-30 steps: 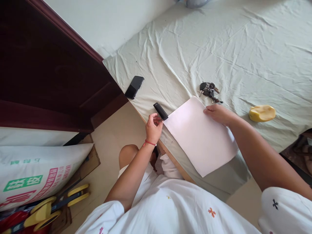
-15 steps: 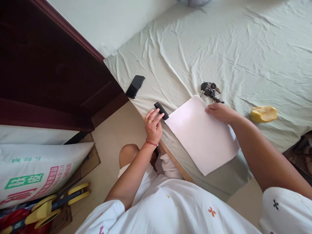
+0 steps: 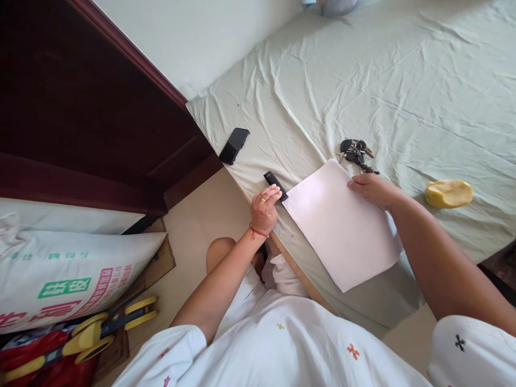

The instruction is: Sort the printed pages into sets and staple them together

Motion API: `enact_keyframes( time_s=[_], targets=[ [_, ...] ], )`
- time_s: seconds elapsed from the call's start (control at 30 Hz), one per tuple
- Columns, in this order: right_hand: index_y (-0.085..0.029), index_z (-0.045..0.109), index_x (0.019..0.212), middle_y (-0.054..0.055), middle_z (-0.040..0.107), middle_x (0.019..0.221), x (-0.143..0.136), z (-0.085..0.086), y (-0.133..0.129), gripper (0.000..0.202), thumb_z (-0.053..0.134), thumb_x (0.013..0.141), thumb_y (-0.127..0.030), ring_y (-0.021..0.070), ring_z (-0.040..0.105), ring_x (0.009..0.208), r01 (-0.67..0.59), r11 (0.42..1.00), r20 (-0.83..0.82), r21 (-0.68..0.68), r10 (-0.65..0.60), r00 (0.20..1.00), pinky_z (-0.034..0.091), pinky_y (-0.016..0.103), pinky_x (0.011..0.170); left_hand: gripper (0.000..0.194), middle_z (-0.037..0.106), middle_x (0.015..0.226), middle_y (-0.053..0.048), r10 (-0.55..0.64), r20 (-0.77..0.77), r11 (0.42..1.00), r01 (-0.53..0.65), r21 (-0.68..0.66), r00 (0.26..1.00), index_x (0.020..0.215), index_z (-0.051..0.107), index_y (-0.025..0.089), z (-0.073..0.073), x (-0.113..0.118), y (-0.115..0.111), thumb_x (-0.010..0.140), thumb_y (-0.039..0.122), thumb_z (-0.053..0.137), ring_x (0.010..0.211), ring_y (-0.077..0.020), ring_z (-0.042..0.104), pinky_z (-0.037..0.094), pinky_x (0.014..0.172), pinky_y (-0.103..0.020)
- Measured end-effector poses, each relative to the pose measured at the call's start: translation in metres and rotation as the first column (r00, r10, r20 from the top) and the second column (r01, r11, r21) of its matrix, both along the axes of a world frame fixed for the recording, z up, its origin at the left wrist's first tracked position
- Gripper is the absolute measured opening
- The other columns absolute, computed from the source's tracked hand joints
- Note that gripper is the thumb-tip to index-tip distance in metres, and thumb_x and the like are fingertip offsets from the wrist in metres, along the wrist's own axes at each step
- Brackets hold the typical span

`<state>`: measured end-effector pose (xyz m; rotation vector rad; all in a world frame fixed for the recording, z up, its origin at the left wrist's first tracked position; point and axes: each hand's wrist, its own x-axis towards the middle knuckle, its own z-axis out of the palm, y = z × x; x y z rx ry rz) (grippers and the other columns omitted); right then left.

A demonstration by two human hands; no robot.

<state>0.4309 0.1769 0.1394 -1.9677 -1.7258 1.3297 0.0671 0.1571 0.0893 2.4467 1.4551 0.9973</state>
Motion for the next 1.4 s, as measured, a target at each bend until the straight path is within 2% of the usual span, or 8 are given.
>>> enact_keyframes(
  time_s=[0.17, 0.33, 0.5, 0.6, 0.73, 0.9, 1.2, 1.4],
  targets=[
    [-0.023, 0.04, 0.074, 0.0, 0.046, 0.067, -0.003, 0.016, -0.027, 0.039, 0.048, 0.102, -0.048, 0.0153, 0.042, 0.066, -0.075, 0.985, 0.093, 0.157, 0.061, 0.994, 0.036, 0.033, 0.065, 0.049, 0.069, 0.145, -0.012, -0.047, 0.121, 0.996, 0.055, -0.065, 0.992, 0.138, 0.066, 0.02, 0.005, -0.006, -0.01, 0.099, 0.01, 0.037, 0.148, -0.0201, 0.055, 0.045, 0.125, -0.046],
    [-0.023, 0.044, 0.077, 0.0, 0.049, 0.068, 0.01, 0.024, -0.083, 0.049, 0.054, 0.098, -0.066, 0.0176, 0.045, 0.066, 0.071, 0.983, -0.037, 0.171, -0.066, 0.997, 0.039, 0.034, 0.061, 0.049, 0.057, 0.156, -0.019, 0.068, 0.32, 0.993, -0.032, -0.116, 0.945, 0.146, 0.058, 0.02, 0.006, -0.006, -0.019, 0.106, 0.045, 0.045, 0.15, -0.0277, 0.051, 0.049, 0.118, -0.048],
    [-0.024, 0.06, 0.092, 0.001, 0.06, 0.078, 0.01, 0.029, -0.116, 0.044, 0.069, 0.09, -0.068, 0.0192, 0.053, 0.07, 0.261, 0.963, -0.325, 0.073, -0.224, 0.919, 0.044, 0.031, 0.057, 0.054, 0.073, 0.109, -0.011, 0.332, 0.688, 0.916, -0.045, -0.399, 0.646, 0.115, 0.068, 0.021, 0.027, 0.013, -0.041, 0.101, 0.069, 0.049, 0.076, -0.0144, 0.065, 0.054, 0.063, -0.026],
    [-0.024, 0.062, 0.093, 0.002, 0.065, 0.08, -0.001, 0.034, -0.113, 0.042, 0.073, 0.088, -0.065, 0.0199, 0.057, 0.07, 0.294, 0.956, -0.422, 0.015, -0.261, 0.868, 0.047, 0.03, 0.057, 0.062, 0.069, 0.091, -0.005, 0.417, 0.773, 0.81, 0.19, -0.555, 0.478, 0.114, 0.071, 0.022, 0.042, 0.025, -0.053, 0.092, 0.078, 0.057, 0.058, -0.0093, 0.052, 0.039, 0.047, -0.021],
    [-0.026, 0.065, 0.101, 0.003, 0.073, 0.089, -0.017, 0.038, -0.1, 0.041, 0.07, 0.09, -0.066, 0.0235, 0.066, 0.076, 0.265, 0.963, -0.493, -0.04, -0.25, 0.833, 0.055, 0.032, 0.062, 0.067, 0.054, 0.068, 0.003, 0.513, 0.752, 0.701, 0.302, -0.646, 0.414, 0.102, 0.073, 0.02, 0.057, 0.031, -0.055, 0.075, 0.081, 0.075, 0.052, -0.0076, 0.042, 0.032, 0.044, -0.018],
    [-0.027, 0.069, 0.105, 0.005, 0.077, 0.094, -0.026, 0.039, -0.092, 0.039, 0.071, 0.092, -0.063, 0.0244, 0.071, 0.08, 0.232, 0.968, -0.591, -0.095, -0.242, 0.769, 0.061, 0.033, 0.067, 0.07, 0.065, 0.084, 0.001, 0.533, 0.762, 0.684, 0.343, -0.644, 0.368, 0.118, 0.07, 0.024, 0.063, 0.026, -0.052, 0.068, 0.071, 0.088, 0.053, -0.0054, 0.041, 0.028, 0.043, -0.019],
    [-0.027, 0.071, 0.11, 0.005, 0.078, 0.094, -0.03, 0.037, -0.077, 0.038, 0.072, 0.092, -0.061, 0.0256, 0.075, 0.083, 0.199, 0.966, -0.672, -0.166, -0.258, 0.694, 0.063, 0.034, 0.068, 0.067, 0.049, 0.065, 0.01, 0.627, 0.746, 0.633, 0.412, -0.655, 0.222, 0.108, 0.063, 0.024, 0.077, 0.022, -0.049, 0.061, 0.058, 0.097, 0.044, -0.0018, 0.026, 0.013, 0.039, -0.016],
    [-0.024, 0.063, 0.087, 0.002, 0.065, 0.077, -0.03, 0.026, -0.044, 0.047, 0.064, 0.092, -0.071, 0.0197, 0.062, 0.07, 0.039, 0.998, -0.472, 0.058, -0.007, 0.882, 0.052, 0.031, 0.062, 0.058, 0.041, 0.058, 0.012, 0.635, 0.725, 0.694, 0.214, -0.687, 0.267, 0.082, 0.061, 0.019, 0.056, 0.02, -0.038, 0.057, 0.056, 0.098, 0.043, -0.0014, 0.028, 0.016, 0.04, -0.017]
  ],
)
